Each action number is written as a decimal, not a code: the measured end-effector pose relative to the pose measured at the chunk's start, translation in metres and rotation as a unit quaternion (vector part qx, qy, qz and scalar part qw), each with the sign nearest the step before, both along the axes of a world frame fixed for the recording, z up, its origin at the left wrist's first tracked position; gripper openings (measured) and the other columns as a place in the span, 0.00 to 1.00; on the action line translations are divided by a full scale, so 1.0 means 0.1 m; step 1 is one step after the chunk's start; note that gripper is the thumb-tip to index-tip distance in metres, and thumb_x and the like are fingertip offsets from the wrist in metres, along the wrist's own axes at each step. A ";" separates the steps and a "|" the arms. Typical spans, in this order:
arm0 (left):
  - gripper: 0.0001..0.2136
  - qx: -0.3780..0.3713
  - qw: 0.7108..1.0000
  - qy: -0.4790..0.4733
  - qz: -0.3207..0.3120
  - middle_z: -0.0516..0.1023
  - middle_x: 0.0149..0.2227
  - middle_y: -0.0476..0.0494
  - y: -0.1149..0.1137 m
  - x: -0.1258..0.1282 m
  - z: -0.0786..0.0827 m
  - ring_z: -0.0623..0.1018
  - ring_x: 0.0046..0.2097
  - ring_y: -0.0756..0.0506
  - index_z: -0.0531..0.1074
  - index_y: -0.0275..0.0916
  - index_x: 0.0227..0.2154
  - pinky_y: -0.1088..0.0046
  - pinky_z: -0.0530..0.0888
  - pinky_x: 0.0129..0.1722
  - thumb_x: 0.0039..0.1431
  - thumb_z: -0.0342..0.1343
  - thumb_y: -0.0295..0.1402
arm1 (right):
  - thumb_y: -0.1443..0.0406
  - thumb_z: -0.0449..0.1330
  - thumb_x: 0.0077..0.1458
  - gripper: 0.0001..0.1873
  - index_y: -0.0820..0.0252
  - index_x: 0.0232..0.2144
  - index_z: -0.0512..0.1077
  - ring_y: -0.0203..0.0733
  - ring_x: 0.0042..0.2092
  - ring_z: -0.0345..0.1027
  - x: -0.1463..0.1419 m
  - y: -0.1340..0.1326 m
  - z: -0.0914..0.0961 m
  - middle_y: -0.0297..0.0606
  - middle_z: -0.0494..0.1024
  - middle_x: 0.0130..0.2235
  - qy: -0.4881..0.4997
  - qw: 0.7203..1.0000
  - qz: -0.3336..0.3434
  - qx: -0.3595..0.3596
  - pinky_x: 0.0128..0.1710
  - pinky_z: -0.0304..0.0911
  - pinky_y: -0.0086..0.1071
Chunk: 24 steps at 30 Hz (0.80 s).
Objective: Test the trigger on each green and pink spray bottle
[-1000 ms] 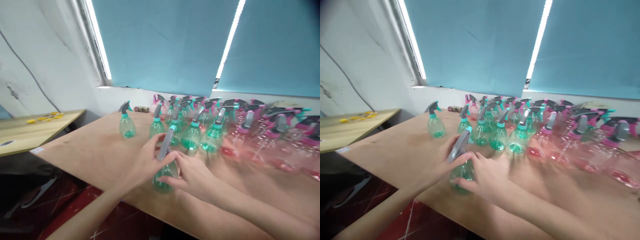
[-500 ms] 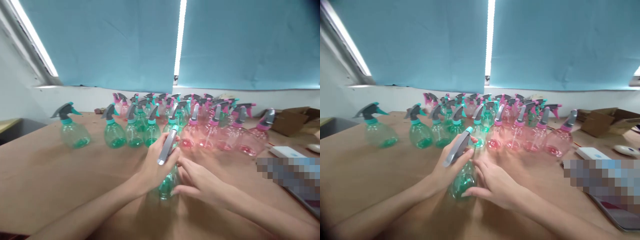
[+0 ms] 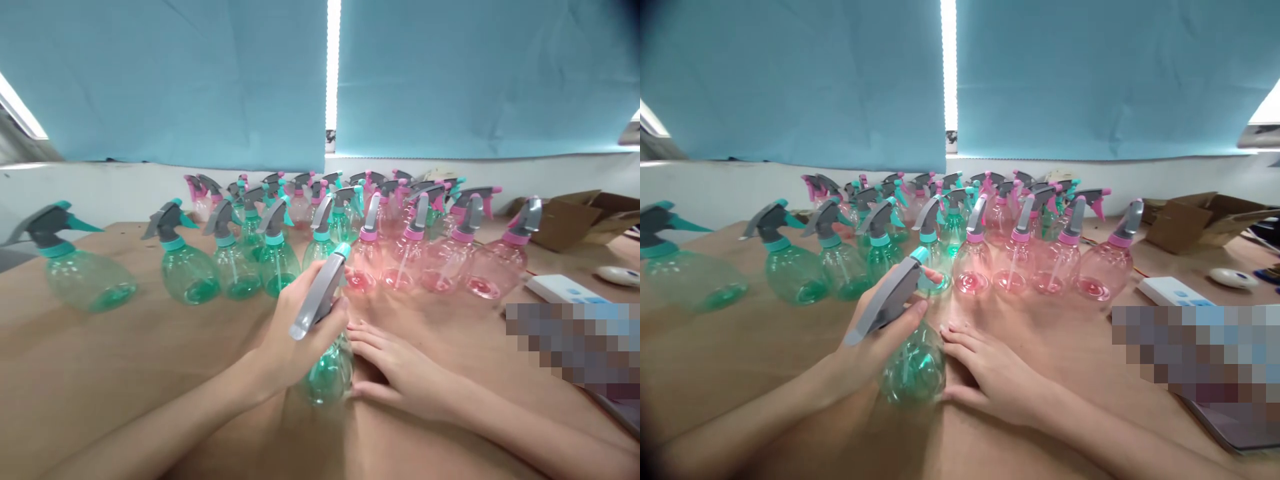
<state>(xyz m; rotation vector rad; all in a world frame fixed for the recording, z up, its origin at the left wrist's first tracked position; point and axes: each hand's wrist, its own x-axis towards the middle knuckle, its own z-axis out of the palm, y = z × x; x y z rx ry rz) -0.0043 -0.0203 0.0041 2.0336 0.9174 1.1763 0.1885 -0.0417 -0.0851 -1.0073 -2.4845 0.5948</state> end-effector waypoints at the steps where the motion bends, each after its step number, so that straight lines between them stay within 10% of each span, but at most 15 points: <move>1: 0.05 0.002 1.000 0.003 -0.001 0.62 0.28 0.53 0.00 0.00 0.02 0.62 0.27 0.52 0.65 0.38 0.36 0.73 0.64 0.29 0.56 0.49 0.26 | 0.48 0.57 0.60 0.33 0.62 0.60 0.64 0.50 0.66 0.54 0.01 0.01 0.02 0.48 0.65 0.64 -0.001 1.000 0.005 -0.005 0.65 0.52 0.45; 9: 0.02 0.027 0.999 0.035 -0.007 0.63 0.25 0.52 0.01 -0.04 0.07 0.59 0.24 0.52 0.63 0.40 0.27 0.72 0.60 0.25 0.52 0.47 0.26 | 0.57 0.47 0.69 0.20 0.49 0.58 0.68 0.45 0.66 0.54 0.04 0.03 0.12 0.37 0.70 0.61 -0.025 0.999 0.021 -0.015 0.66 0.48 0.47; 17: 0.04 0.016 0.999 0.021 -0.021 0.66 0.26 0.50 0.05 -0.05 0.01 0.68 0.28 0.49 0.62 0.41 0.26 0.70 0.63 0.27 0.53 0.48 0.27 | 0.53 0.53 0.64 0.27 0.61 0.58 0.69 0.57 0.64 0.57 0.10 0.05 -0.08 0.48 0.66 0.62 -0.056 0.986 -0.145 0.067 0.62 0.55 0.56; 24: 0.03 0.001 1.000 0.017 0.017 0.63 0.25 0.52 0.04 -0.02 0.02 0.65 0.26 0.50 0.61 0.42 0.30 0.70 0.64 0.26 0.53 0.50 0.29 | 0.51 0.51 0.66 0.29 0.64 0.60 0.67 0.56 0.65 0.54 0.15 0.09 -0.13 0.49 0.64 0.64 -0.077 0.983 -0.143 0.081 0.63 0.55 0.55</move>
